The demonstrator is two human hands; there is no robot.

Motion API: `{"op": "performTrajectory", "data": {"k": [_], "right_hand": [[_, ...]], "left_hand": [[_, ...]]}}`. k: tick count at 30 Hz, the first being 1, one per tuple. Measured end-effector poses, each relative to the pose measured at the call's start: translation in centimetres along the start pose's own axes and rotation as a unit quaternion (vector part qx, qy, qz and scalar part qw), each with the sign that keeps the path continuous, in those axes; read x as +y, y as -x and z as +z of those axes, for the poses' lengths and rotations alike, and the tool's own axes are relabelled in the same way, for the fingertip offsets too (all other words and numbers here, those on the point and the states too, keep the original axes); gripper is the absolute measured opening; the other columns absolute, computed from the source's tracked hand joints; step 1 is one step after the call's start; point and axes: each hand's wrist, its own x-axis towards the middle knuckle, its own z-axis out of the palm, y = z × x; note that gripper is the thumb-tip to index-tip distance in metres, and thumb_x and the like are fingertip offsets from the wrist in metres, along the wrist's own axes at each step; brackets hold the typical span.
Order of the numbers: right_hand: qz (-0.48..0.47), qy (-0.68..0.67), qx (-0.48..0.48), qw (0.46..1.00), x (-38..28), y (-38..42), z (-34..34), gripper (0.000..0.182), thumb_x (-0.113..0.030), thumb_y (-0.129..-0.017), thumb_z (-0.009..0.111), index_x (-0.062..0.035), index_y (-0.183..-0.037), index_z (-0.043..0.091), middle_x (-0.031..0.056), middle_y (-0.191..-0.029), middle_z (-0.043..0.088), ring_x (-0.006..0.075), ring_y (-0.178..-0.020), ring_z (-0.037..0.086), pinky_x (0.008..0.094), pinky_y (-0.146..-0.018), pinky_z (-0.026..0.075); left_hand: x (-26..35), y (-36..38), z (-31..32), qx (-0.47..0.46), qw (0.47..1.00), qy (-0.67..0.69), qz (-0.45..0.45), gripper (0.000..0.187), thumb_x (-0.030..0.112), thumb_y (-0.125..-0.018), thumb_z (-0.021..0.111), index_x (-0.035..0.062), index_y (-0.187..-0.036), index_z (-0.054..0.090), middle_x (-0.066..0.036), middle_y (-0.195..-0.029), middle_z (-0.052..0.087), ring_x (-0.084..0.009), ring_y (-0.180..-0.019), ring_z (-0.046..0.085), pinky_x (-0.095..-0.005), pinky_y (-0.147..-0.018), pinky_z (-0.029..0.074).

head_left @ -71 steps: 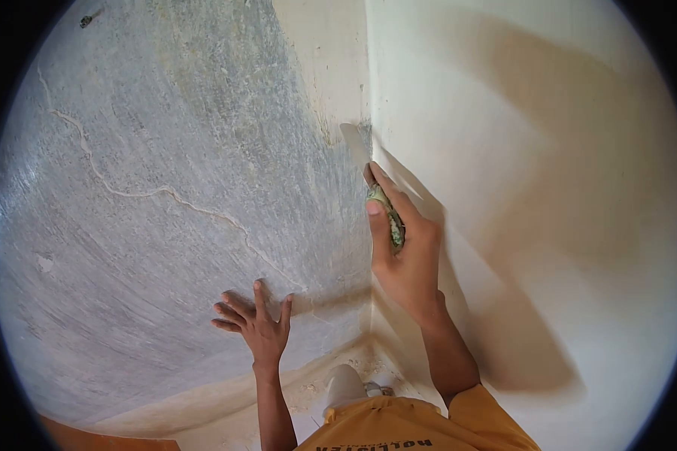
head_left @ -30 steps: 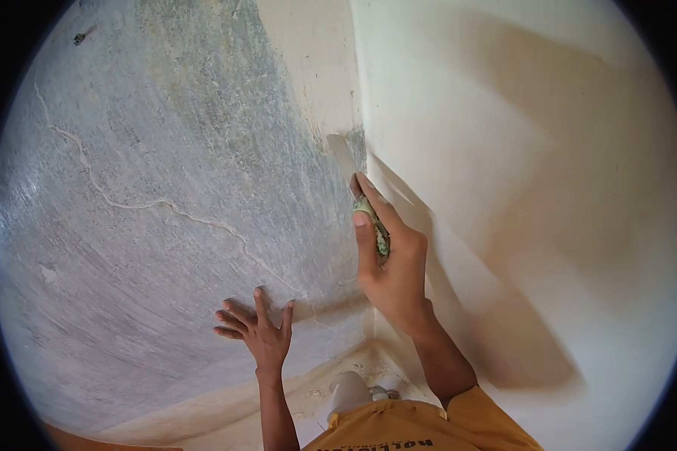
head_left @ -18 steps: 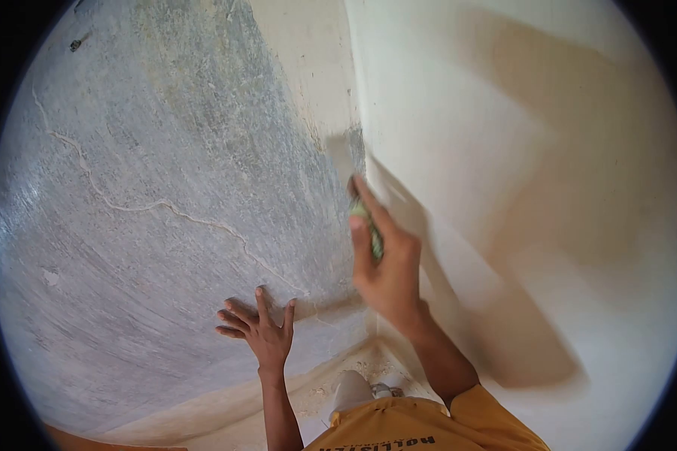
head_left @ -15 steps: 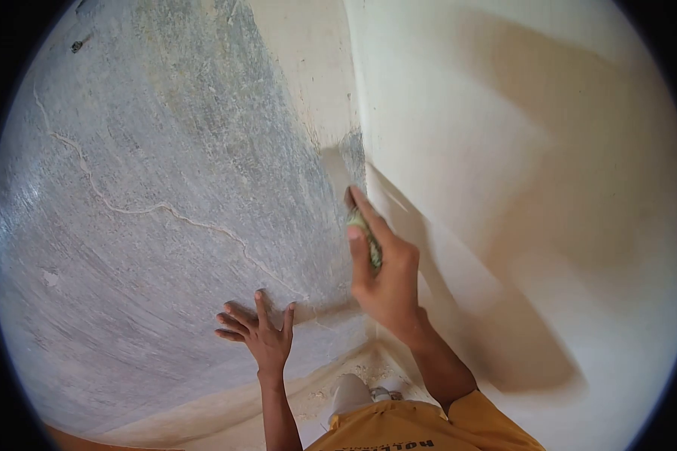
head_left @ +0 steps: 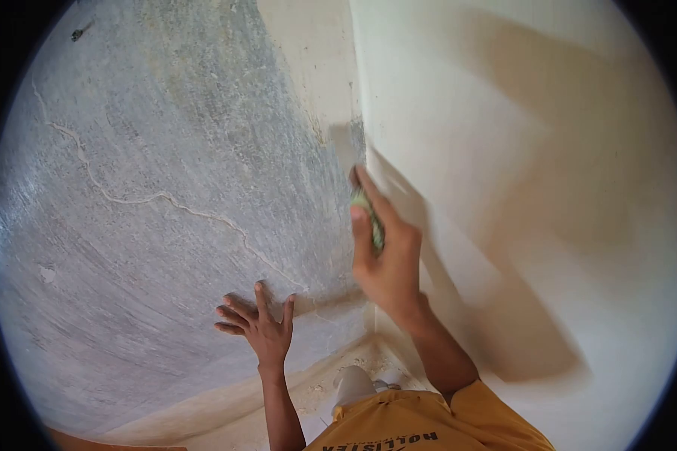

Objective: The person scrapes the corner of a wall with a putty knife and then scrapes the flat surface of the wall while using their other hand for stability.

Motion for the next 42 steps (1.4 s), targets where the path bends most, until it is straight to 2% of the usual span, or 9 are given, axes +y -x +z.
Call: {"op": "performTrajectory", "data": {"k": [3,7,9,12,18,22,27,30,42], "right_hand": [[-0.061,-0.004,0.017,0.998,1.0,0.7,0.7,0.046,-0.006,-0.102,0.060,0.0036,-0.147,0.055,0.0254,-0.112,0.074,0.0318,-0.095,0.077,0.0331,-0.080,0.057],[0.060,-0.032,-0.027,0.997,-1.0,-1.0,-1.1,0.046,-0.007,-0.102,0.061,0.0039,-0.147,0.055,0.0262,-0.112,0.074,0.0329,-0.096,0.077,0.0339,-0.082,0.057],[-0.046,-0.011,0.013,0.999,0.6,0.3,0.2,0.046,-0.006,-0.102,0.061,0.0040,-0.147,0.055,0.0263,-0.109,0.074,0.0294,-0.087,0.077,0.0328,-0.078,0.056],[-0.028,0.005,0.019,0.999,0.8,-0.8,-0.3,0.046,-0.006,-0.102,0.060,0.0043,-0.146,0.055,0.0259,-0.097,0.073,0.0221,-0.067,0.067,0.0317,-0.065,0.053],[0.001,-0.017,0.014,1.000,0.0,-0.7,-0.2,0.045,-0.007,-0.103,0.059,0.0037,-0.147,0.055,0.0223,-0.090,0.071,0.0196,-0.064,0.062,0.0305,-0.063,0.050],[0.001,-0.035,0.022,0.999,0.4,-2.3,-0.9,0.045,-0.009,-0.105,0.058,0.0043,-0.147,0.054,0.0233,-0.104,0.074,0.0171,-0.069,0.062,0.0305,-0.067,0.051],[0.039,-0.028,-0.019,0.999,-0.4,-0.9,-1.2,0.043,-0.010,-0.105,0.058,0.0041,-0.146,0.055,0.0234,-0.106,0.074,0.0210,-0.068,0.062,0.0310,-0.067,0.051],[0.104,-0.008,-0.048,0.993,-1.5,-2.3,-2.4,0.042,-0.009,-0.104,0.058,0.0028,-0.144,0.057,0.0247,-0.106,0.073,0.0273,-0.074,0.071,0.0325,-0.070,0.053],[0.014,-0.017,-0.016,1.000,-0.5,-1.0,-1.6,0.041,-0.008,-0.104,0.059,0.0019,-0.144,0.058,0.0245,-0.097,0.073,0.0268,-0.070,0.069,0.0325,-0.069,0.053]], "left_hand": [[0.2,-0.2,-0.2,0.006,1.000,-0.007,0.006,0.096,0.067,-0.093,0.068,0.0176,-0.166,0.030,-0.034,-0.169,-0.017,-0.0509,-0.153,-0.030,-0.0734,-0.113,-0.022],[-0.1,-0.1,-0.2,0.007,1.000,-0.011,0.015,0.096,0.066,-0.093,0.068,0.0174,-0.167,0.029,-0.033,-0.170,-0.017,-0.0499,-0.153,-0.030,-0.0731,-0.113,-0.022],[0.1,-0.2,-0.1,0.010,1.000,-0.011,0.015,0.097,0.066,-0.093,0.068,0.0173,-0.167,0.028,-0.033,-0.170,-0.017,-0.0492,-0.153,-0.030,-0.0728,-0.113,-0.022],[0.2,0.0,-0.1,-0.006,1.000,0.003,-0.010,0.085,0.066,-0.091,0.071,0.0189,-0.158,0.048,-0.030,-0.170,-0.018,-0.0504,-0.152,-0.032,-0.0728,-0.113,-0.023],[0.1,0.1,0.0,-0.007,1.000,-0.001,-0.011,0.084,0.068,-0.092,0.069,0.0173,-0.157,0.050,-0.031,-0.170,-0.017,-0.0507,-0.152,-0.032,-0.0737,-0.112,-0.024],[0.2,0.0,-0.2,-0.002,1.000,-0.018,0.007,0.098,0.068,-0.092,0.067,0.0142,-0.166,0.032,-0.034,-0.169,-0.018,-0.0515,-0.152,-0.031,-0.0735,-0.112,-0.022],[0.0,-0.1,-0.2,0.005,0.999,-0.028,0.017,0.099,0.069,-0.093,0.066,0.0149,-0.167,0.028,-0.034,-0.169,-0.018,-0.0513,-0.152,-0.031,-0.0735,-0.112,-0.023],[0.1,0.1,0.1,-0.005,1.000,0.005,-0.008,0.088,0.066,-0.092,0.070,0.0189,-0.161,0.043,-0.031,-0.170,-0.018,-0.0508,-0.152,-0.032,-0.0739,-0.112,-0.023],[0.0,0.0,0.0,0.000,1.000,0.001,-0.004,0.090,0.068,-0.091,0.070,0.0188,-0.161,0.042,-0.032,-0.170,-0.017,-0.0498,-0.152,-0.032,-0.0718,-0.112,-0.025]]}}
